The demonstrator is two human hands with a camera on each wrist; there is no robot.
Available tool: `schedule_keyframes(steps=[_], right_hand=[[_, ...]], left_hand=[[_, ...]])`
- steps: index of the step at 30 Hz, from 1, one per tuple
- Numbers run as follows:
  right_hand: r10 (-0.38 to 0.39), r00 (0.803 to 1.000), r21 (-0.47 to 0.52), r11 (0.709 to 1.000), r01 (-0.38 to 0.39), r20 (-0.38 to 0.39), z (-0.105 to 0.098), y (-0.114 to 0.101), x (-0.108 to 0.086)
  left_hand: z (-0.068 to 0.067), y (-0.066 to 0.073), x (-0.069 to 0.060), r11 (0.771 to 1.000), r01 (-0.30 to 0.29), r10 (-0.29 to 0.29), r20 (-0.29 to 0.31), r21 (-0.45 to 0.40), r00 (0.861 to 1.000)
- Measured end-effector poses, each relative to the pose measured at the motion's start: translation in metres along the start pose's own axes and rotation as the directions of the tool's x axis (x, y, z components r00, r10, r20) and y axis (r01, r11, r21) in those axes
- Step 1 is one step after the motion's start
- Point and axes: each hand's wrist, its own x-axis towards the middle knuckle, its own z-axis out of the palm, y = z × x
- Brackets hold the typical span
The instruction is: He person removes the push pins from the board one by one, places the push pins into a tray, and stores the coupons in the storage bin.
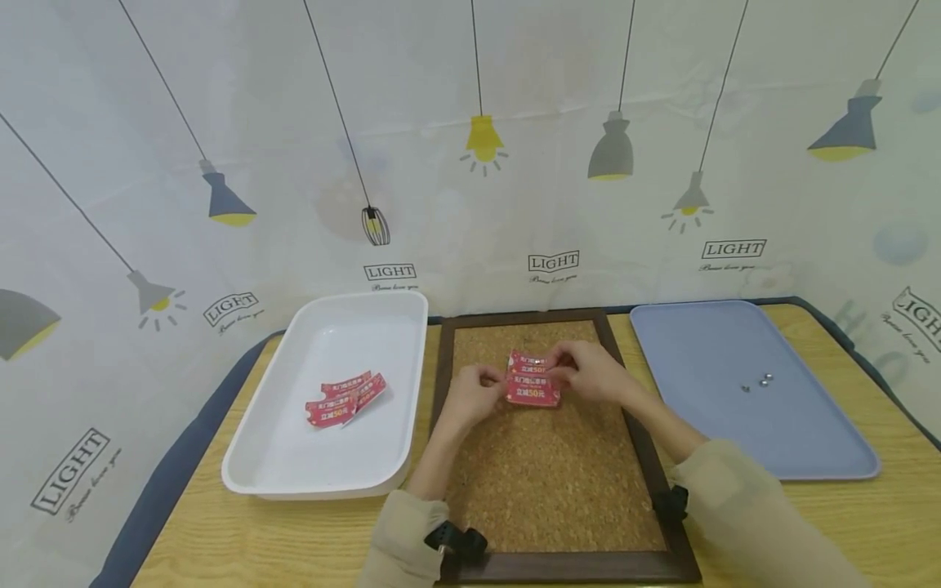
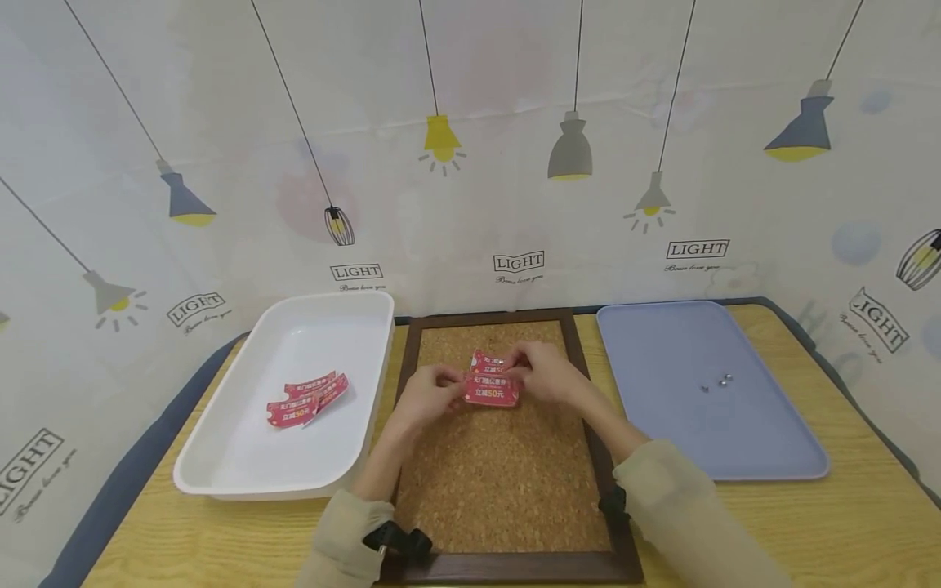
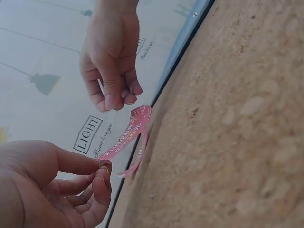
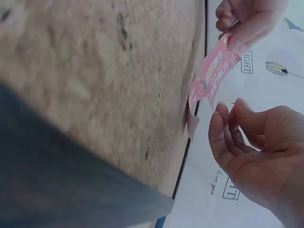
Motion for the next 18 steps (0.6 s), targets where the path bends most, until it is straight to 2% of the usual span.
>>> schedule_keyframes(steps=[3, 9, 18], right_hand=[[-0.006, 1.0, -0.012, 1.0, 0.006, -0.029, -0.006, 0.003, -0.004], [-0.021, 0.999, 0.033, 0.999, 0.022, -0.045, -0.019, 0.009, -0.013], [-0.011, 0.996, 0.043, 0.999, 0.015, -0.093, -0.042, 0.015, -0.027]], left_hand=[[-0.005, 0.005, -0.003, 1.0, -0.009, 0.009, 0.003, 0.005, 1.0], [-0.017, 0.013, -0.01, 0.999, -0.021, 0.022, 0.009, -0.038, 1.0], [-0.046, 0.019, -0.02, 0.996, -0.053, 0.05, -0.047, -0.07, 0.998]])
